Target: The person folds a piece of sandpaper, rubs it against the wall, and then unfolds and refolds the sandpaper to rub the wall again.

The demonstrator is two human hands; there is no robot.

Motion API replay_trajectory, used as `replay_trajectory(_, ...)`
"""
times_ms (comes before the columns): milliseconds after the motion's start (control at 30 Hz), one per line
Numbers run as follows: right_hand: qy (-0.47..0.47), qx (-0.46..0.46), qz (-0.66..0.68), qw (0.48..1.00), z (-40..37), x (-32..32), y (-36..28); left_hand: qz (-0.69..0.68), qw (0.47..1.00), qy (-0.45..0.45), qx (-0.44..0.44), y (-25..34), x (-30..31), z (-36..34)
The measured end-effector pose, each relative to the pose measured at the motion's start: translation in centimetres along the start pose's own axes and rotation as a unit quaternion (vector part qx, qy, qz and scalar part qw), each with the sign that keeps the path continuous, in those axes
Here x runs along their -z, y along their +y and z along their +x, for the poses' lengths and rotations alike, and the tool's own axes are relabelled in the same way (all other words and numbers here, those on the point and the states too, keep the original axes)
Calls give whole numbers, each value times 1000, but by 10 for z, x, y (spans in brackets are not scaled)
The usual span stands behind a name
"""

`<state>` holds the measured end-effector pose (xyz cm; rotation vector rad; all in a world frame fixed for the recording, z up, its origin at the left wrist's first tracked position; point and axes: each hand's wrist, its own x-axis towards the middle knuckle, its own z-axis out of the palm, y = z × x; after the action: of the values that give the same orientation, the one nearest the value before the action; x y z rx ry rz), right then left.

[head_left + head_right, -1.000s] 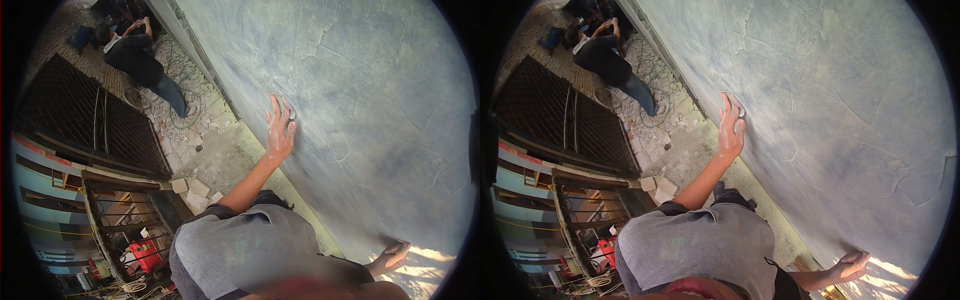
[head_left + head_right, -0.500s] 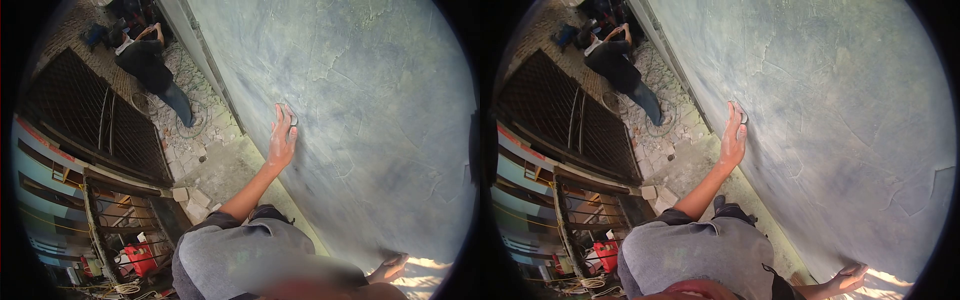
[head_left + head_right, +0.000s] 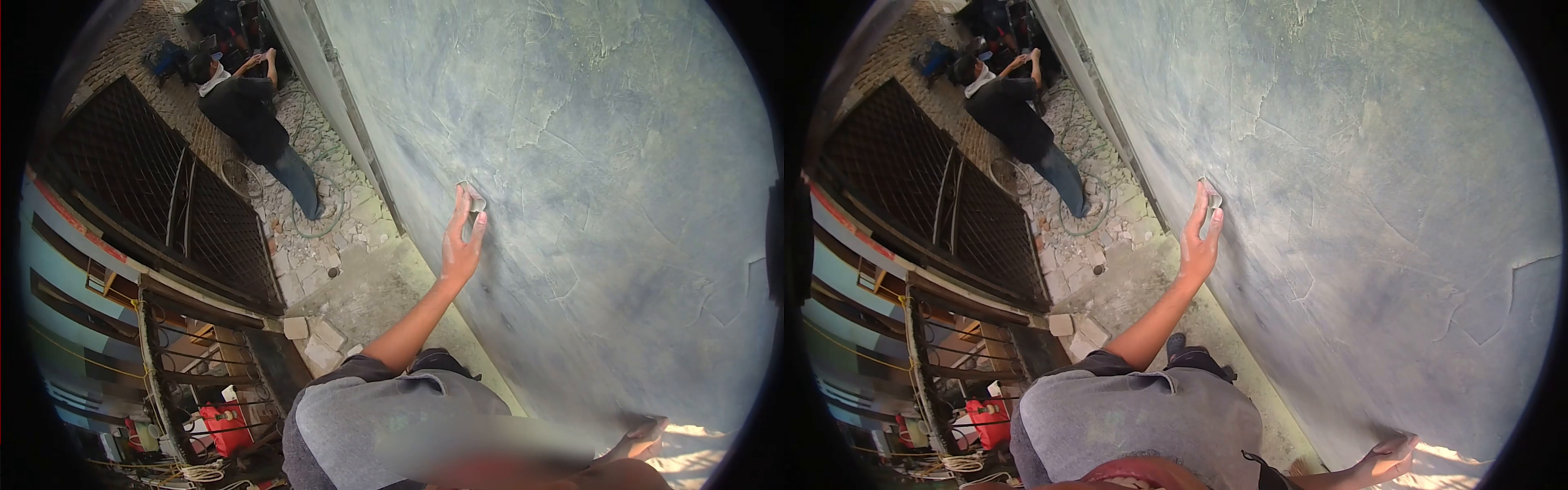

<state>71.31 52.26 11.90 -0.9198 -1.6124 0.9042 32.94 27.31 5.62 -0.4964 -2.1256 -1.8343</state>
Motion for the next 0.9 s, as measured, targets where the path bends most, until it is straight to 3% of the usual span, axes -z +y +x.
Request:
replay_trajectory(133,-13,5,-59,998,1,3,2,-82,996,13,35,1,-8,-2)
replay_trajectory(200,0,8,-20,1000,4,0,6,-157,984,52,68,-1,-20,2)
replay_trajectory(467,5,-11,45,999,1,-8,-6,-125,986,83,79,10,-29,6)
replay_trajectory(567,48,52,20,997,1,-17,-9,-105,988,82,75,11,-28,7)
replay_trajectory(767,27,-1,29,999,1,-6,3,-132,985,92,70,3,-26,10)
replay_trajectory(900,39,42,24,998,4,-10,4,-132,982,117,75,5,-20,10)
